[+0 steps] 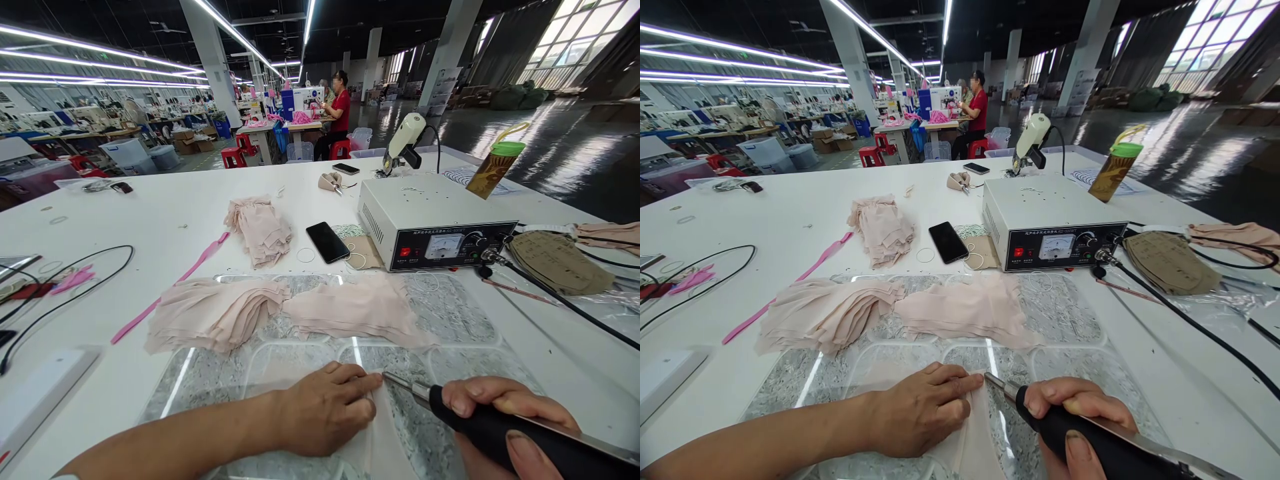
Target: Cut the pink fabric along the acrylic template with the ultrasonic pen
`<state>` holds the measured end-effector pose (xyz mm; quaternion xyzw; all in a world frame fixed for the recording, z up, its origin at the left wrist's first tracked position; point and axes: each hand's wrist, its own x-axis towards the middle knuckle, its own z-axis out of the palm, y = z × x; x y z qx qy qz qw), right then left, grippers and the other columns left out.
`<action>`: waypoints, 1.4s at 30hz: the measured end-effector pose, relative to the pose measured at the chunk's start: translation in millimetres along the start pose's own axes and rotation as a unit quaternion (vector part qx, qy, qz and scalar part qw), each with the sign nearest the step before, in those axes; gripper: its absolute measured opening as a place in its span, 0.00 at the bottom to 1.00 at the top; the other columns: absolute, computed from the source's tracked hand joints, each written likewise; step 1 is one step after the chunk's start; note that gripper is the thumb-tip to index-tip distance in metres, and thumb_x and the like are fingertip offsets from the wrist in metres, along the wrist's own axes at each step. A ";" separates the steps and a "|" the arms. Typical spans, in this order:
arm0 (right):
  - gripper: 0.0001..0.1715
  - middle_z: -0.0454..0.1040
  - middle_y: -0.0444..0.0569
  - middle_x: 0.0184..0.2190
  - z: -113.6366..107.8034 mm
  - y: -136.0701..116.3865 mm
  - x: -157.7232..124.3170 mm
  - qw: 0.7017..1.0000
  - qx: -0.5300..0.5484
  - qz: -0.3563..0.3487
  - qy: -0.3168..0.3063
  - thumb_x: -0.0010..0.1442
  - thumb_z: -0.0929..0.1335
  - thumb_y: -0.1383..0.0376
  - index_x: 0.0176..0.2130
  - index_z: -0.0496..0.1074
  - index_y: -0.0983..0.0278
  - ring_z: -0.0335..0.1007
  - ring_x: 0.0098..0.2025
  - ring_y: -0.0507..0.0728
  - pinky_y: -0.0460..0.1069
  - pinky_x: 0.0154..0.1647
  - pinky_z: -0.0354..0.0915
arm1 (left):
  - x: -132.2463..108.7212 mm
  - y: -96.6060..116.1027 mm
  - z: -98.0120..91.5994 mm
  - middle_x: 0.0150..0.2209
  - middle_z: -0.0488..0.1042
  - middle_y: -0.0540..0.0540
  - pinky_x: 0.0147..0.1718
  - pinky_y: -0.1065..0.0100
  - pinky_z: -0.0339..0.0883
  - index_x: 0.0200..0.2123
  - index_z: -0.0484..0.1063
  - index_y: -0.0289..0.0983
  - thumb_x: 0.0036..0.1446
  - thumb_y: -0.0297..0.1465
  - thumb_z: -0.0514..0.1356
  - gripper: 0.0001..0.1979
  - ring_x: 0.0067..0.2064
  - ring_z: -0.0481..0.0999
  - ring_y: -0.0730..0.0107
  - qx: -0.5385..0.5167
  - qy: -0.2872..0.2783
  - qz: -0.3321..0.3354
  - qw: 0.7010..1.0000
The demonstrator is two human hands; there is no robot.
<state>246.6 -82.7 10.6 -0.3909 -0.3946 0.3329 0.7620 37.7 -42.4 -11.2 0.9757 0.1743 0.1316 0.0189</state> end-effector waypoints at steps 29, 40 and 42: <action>0.06 0.65 0.43 0.24 -14.9 -4.0 -2.4 0.994 0.098 0.041 0.018 0.52 0.68 0.60 0.30 0.68 0.61 0.64 0.22 0.51 0.50 0.23 0.66 | 4.5 -0.7 -9.2 0.57 0.68 0.39 0.42 0.63 0.67 0.38 0.63 0.34 0.66 0.27 0.49 0.05 0.51 0.71 0.59 -0.051 -0.016 -0.015 0.998; 0.08 0.66 0.44 0.28 -22.9 4.1 -8.4 0.982 0.177 0.059 0.002 0.53 0.67 0.60 0.33 0.71 0.61 0.66 0.22 0.50 0.49 0.23 0.67 | 12.7 0.2 -17.7 0.58 0.68 0.37 0.55 0.57 0.66 0.57 0.60 0.33 0.64 0.23 0.49 0.19 0.56 0.70 0.62 -0.122 -0.034 -0.034 0.991; 0.08 0.66 0.44 0.28 -24.0 1.2 -9.4 0.982 0.176 0.066 -0.005 0.54 0.67 0.60 0.33 0.71 0.62 0.67 0.22 0.50 0.49 0.23 0.68 | 12.7 0.7 -17.7 0.58 0.68 0.38 0.55 0.57 0.66 0.57 0.63 0.34 0.65 0.24 0.50 0.18 0.56 0.69 0.60 -0.109 -0.039 -0.035 0.993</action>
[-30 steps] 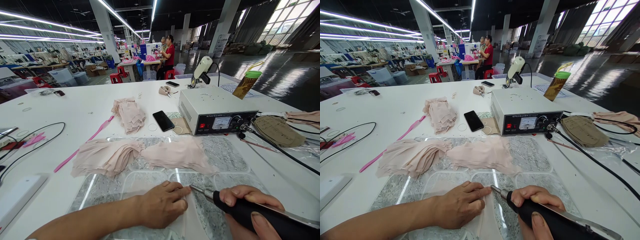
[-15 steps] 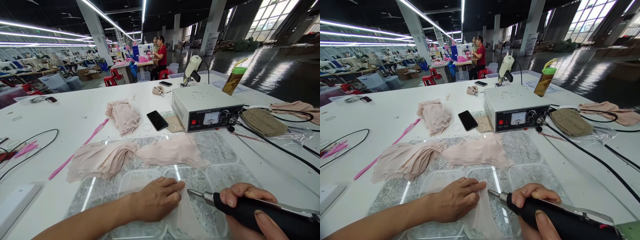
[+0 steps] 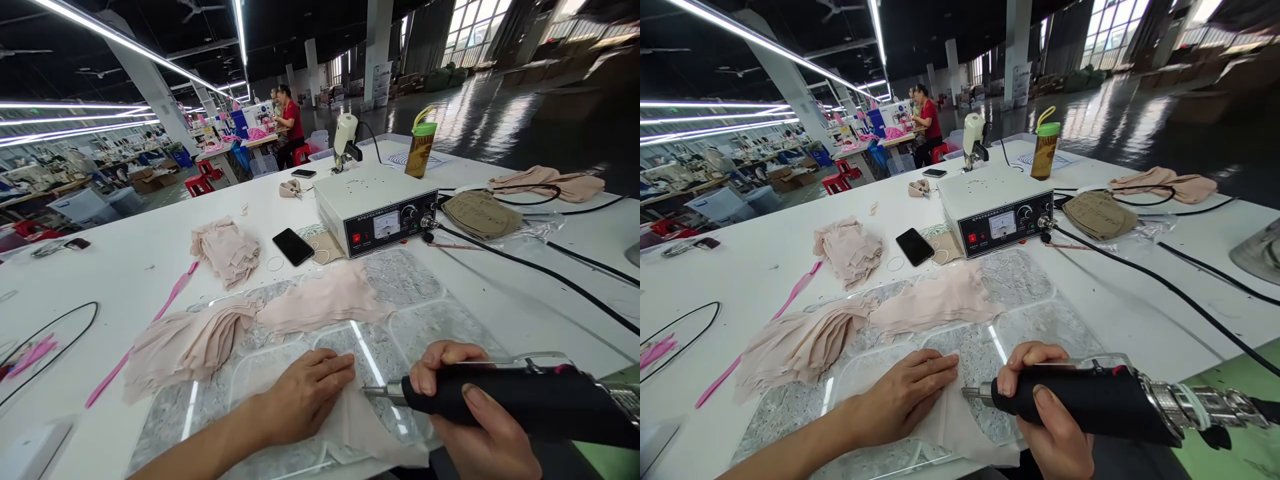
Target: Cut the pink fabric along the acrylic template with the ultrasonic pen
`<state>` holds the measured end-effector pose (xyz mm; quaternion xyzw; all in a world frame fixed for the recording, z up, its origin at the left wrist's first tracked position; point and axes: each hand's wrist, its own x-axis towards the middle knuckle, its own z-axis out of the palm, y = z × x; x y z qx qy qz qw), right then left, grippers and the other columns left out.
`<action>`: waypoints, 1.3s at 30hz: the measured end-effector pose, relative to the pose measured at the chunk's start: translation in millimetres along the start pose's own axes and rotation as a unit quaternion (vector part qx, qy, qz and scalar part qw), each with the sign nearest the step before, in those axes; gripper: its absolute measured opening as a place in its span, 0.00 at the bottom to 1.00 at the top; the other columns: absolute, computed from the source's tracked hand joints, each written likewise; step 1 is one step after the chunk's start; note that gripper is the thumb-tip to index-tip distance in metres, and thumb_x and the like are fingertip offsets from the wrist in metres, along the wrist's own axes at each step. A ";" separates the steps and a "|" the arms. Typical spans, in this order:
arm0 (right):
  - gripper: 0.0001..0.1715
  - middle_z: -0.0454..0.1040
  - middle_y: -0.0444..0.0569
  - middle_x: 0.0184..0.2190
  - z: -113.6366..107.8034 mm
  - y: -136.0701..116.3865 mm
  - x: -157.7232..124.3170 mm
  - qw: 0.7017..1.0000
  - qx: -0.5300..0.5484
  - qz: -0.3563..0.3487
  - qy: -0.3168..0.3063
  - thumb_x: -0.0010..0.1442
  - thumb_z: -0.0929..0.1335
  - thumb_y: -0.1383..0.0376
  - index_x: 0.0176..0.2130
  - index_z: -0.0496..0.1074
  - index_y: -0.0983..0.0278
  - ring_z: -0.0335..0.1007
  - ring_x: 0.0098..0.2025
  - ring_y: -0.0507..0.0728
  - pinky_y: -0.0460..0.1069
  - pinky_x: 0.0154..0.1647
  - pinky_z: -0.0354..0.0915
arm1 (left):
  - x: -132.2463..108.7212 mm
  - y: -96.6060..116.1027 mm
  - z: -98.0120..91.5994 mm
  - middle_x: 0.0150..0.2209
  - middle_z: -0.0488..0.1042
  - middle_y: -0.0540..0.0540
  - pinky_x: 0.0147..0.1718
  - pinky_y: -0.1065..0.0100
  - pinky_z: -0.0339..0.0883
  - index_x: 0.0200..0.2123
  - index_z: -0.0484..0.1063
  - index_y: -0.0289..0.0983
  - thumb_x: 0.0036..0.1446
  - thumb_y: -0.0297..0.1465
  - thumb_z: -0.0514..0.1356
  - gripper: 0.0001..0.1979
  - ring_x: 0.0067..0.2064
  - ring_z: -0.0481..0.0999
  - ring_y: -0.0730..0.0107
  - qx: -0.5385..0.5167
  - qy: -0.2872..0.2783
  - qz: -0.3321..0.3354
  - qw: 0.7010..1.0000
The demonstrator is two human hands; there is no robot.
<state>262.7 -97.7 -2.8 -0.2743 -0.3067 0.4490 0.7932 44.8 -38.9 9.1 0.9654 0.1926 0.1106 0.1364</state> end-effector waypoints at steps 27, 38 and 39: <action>0.09 0.66 0.45 0.28 2.4 -4.4 -4.2 1.000 -0.004 0.016 -0.003 0.55 0.68 0.58 0.33 0.70 0.61 0.67 0.23 0.52 0.50 0.23 0.67 | 2.6 2.9 2.1 0.56 0.69 0.39 0.44 0.58 0.69 0.53 0.67 0.35 0.67 0.30 0.51 0.14 0.50 0.71 0.58 0.082 0.007 0.011 0.997; 0.09 0.66 0.44 0.28 3.4 -7.6 -2.9 0.999 -0.025 0.016 -0.014 0.55 0.67 0.58 0.33 0.70 0.61 0.67 0.22 0.51 0.49 0.22 0.67 | 3.3 9.9 3.8 0.56 0.68 0.41 0.40 0.63 0.63 0.53 0.68 0.40 0.67 0.30 0.50 0.14 0.47 0.70 0.60 0.119 0.003 -0.008 0.993; 0.09 0.66 0.44 0.28 2.6 -7.4 -3.0 0.999 -0.025 0.015 -0.018 0.56 0.67 0.58 0.34 0.70 0.61 0.67 0.22 0.51 0.49 0.22 0.67 | 3.2 10.1 4.5 0.57 0.68 0.41 0.40 0.63 0.63 0.53 0.68 0.40 0.67 0.29 0.50 0.14 0.47 0.70 0.60 0.119 0.004 -0.009 0.993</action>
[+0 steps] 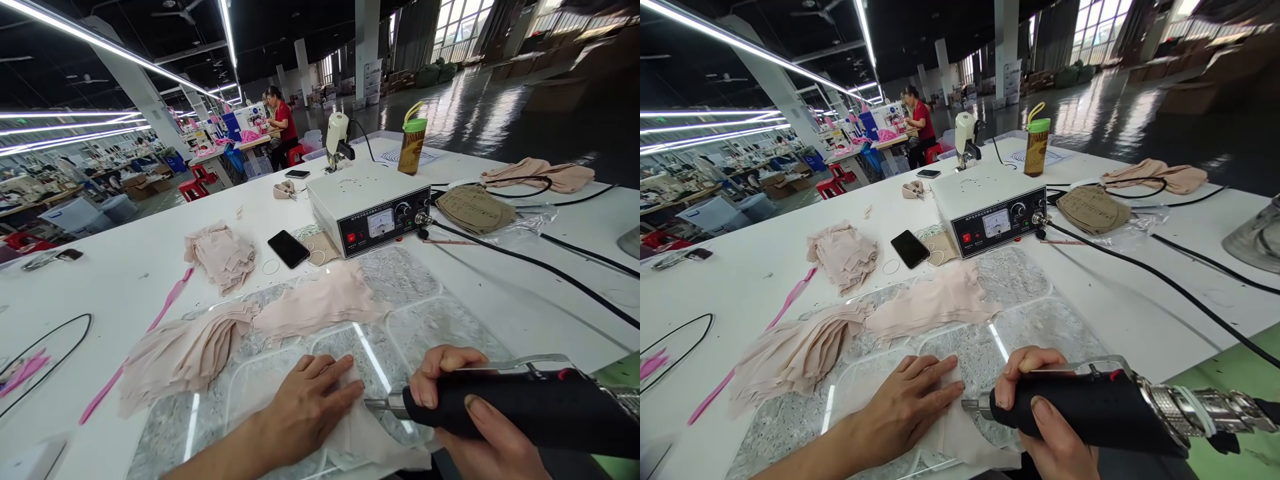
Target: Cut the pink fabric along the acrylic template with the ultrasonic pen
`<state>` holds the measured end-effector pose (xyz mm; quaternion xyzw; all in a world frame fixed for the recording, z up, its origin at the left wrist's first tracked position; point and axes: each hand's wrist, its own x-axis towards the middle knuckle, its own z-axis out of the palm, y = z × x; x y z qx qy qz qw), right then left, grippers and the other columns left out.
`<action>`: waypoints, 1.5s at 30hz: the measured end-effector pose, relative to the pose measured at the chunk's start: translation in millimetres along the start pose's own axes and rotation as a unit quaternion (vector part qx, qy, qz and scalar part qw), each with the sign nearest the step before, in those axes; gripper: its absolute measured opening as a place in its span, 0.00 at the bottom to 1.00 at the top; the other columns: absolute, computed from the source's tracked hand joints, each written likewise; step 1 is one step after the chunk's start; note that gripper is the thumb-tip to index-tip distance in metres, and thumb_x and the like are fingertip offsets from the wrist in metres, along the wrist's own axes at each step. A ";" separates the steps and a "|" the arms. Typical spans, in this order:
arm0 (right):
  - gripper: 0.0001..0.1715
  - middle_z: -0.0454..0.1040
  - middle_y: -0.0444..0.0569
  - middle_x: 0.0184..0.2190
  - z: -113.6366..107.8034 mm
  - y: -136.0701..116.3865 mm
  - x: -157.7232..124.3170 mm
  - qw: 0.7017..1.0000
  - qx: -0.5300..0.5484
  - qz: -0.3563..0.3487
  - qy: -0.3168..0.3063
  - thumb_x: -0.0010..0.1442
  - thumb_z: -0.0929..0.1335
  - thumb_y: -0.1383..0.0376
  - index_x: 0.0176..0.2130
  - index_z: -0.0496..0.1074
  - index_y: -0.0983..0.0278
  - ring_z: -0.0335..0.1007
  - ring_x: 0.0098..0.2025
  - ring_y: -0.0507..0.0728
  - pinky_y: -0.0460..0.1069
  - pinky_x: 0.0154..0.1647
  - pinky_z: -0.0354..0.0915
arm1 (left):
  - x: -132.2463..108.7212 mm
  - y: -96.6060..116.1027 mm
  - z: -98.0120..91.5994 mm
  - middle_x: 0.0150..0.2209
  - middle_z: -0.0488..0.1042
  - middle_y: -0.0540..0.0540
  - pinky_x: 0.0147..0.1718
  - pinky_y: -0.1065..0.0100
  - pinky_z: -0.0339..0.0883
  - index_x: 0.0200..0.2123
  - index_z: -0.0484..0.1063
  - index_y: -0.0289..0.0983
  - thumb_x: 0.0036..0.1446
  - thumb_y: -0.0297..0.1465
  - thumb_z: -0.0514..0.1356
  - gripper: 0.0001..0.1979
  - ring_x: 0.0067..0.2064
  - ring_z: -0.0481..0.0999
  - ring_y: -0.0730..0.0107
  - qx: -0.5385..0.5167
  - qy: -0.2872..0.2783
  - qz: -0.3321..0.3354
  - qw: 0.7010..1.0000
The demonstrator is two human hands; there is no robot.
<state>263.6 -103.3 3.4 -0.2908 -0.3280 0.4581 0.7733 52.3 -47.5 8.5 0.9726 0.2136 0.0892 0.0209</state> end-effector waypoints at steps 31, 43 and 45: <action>0.03 0.65 0.45 0.30 1.9 6.4 9.3 0.995 -0.082 -0.043 -0.028 0.59 0.67 0.61 0.36 0.68 0.58 0.65 0.26 0.52 0.51 0.28 0.70 | -4.3 1.1 7.3 0.58 0.66 0.42 0.39 0.63 0.58 0.53 0.66 0.39 0.68 0.30 0.48 0.14 0.46 0.68 0.60 -0.014 0.023 -0.004 1.000; 0.05 0.66 0.45 0.31 0.2 4.3 9.4 0.996 -0.073 -0.048 -0.018 0.58 0.67 0.60 0.35 0.68 0.59 0.66 0.27 0.52 0.51 0.29 0.70 | -3.8 0.6 8.7 0.58 0.67 0.43 0.41 0.63 0.58 0.53 0.65 0.36 0.68 0.31 0.49 0.13 0.47 0.68 0.61 -0.026 0.025 -0.008 0.999; 0.06 0.65 0.45 0.31 -4.3 3.4 6.4 0.997 -0.070 -0.043 -0.010 0.58 0.67 0.60 0.36 0.68 0.59 0.66 0.27 0.52 0.51 0.29 0.70 | -3.6 0.2 8.8 0.57 0.68 0.42 0.41 0.62 0.59 0.50 0.66 0.35 0.68 0.30 0.50 0.11 0.47 0.68 0.61 -0.027 0.022 -0.007 0.999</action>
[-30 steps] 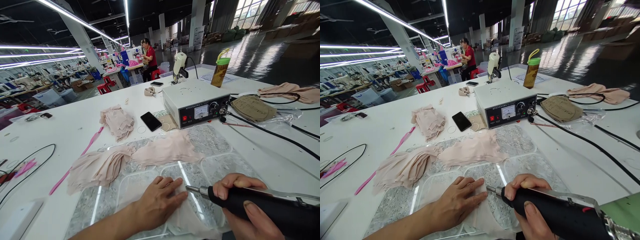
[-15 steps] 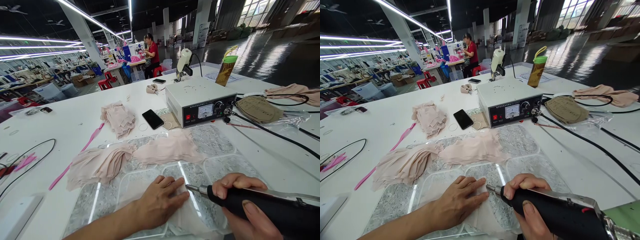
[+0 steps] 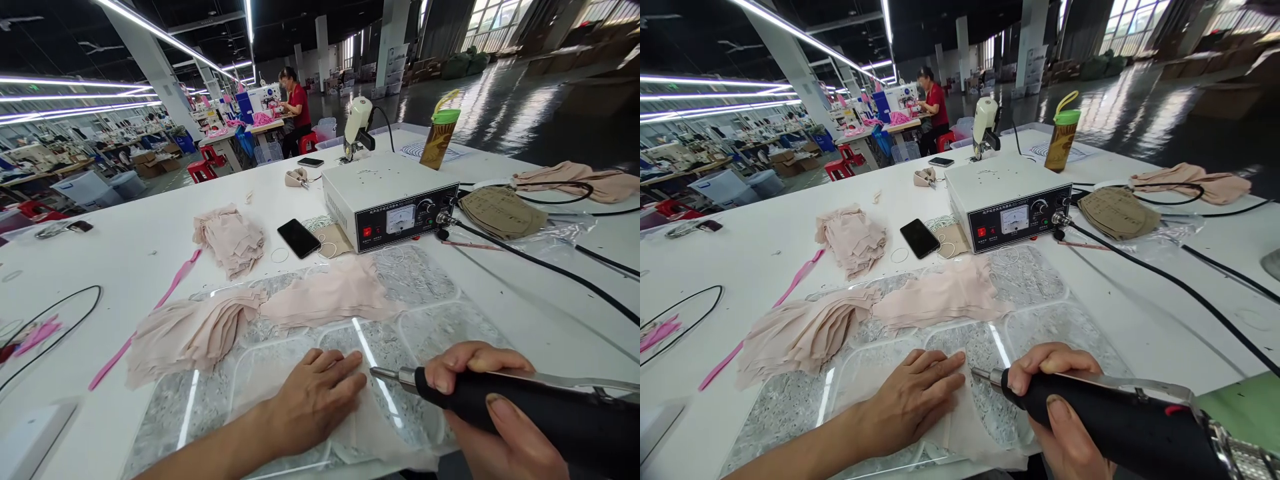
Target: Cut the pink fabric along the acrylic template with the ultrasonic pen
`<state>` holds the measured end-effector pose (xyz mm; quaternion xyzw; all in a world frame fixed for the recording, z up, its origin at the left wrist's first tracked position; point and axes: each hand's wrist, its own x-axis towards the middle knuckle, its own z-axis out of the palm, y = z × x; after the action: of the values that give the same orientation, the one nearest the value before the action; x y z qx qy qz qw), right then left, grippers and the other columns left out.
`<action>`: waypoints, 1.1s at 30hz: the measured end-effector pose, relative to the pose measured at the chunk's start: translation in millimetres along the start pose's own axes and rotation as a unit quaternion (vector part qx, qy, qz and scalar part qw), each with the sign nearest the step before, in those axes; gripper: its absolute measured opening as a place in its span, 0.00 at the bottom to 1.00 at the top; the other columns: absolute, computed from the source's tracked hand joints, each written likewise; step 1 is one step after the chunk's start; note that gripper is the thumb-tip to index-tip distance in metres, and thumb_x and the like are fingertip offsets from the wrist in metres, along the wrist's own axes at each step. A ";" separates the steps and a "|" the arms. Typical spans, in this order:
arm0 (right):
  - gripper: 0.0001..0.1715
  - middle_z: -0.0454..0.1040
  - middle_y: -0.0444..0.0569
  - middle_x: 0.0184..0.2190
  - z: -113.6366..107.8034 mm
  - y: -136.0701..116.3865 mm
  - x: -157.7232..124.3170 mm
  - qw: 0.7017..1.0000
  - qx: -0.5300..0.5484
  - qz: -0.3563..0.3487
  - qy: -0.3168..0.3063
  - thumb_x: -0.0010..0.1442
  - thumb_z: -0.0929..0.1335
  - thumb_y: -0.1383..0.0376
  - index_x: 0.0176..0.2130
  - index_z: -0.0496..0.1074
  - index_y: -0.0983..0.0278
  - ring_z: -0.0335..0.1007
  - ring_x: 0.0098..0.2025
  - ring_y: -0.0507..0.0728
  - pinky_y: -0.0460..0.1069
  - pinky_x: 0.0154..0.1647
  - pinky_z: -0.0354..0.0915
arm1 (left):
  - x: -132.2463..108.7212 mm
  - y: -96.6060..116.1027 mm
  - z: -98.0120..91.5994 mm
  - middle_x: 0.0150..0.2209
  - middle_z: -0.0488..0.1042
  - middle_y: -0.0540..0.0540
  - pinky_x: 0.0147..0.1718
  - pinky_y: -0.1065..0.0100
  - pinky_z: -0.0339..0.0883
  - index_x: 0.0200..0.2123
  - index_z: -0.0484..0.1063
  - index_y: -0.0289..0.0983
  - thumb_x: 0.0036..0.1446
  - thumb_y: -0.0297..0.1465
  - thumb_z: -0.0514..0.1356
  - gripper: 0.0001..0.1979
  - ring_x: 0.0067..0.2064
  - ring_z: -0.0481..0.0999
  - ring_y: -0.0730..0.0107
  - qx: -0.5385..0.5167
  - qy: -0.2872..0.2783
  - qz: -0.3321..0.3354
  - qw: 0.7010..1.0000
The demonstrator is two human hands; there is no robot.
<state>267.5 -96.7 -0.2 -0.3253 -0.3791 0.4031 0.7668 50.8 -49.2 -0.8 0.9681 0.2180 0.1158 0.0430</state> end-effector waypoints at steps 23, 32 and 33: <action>0.06 0.66 0.45 0.30 4.5 -9.5 -2.5 0.999 0.009 0.021 -0.024 0.59 0.67 0.59 0.36 0.69 0.58 0.67 0.26 0.52 0.51 0.26 0.70 | -1.4 -2.1 -4.1 0.59 0.65 0.39 0.41 0.61 0.61 0.52 0.67 0.39 0.66 0.29 0.50 0.14 0.50 0.67 0.57 0.012 -0.015 0.021 1.000; 0.06 0.67 0.45 0.26 12.6 -17.6 1.5 0.999 -0.040 0.006 -0.030 0.58 0.69 0.59 0.32 0.69 0.58 0.68 0.23 0.53 0.51 0.24 0.70 | -1.2 -3.6 -4.4 0.59 0.64 0.38 0.42 0.60 0.61 0.53 0.66 0.39 0.66 0.28 0.50 0.14 0.49 0.67 0.57 0.008 -0.017 0.026 1.000; 0.06 0.68 0.45 0.26 13.1 -19.7 1.7 0.998 -0.049 0.005 -0.033 0.58 0.69 0.59 0.31 0.69 0.58 0.68 0.23 0.53 0.51 0.24 0.70 | -1.1 -3.6 -4.7 0.59 0.64 0.39 0.42 0.60 0.61 0.53 0.66 0.39 0.66 0.28 0.50 0.14 0.50 0.67 0.57 0.009 -0.019 0.025 0.999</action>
<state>264.4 -101.8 22.8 -0.3508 -0.4221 0.3984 0.7349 47.1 -46.2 3.0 0.9755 0.1942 0.0967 0.0355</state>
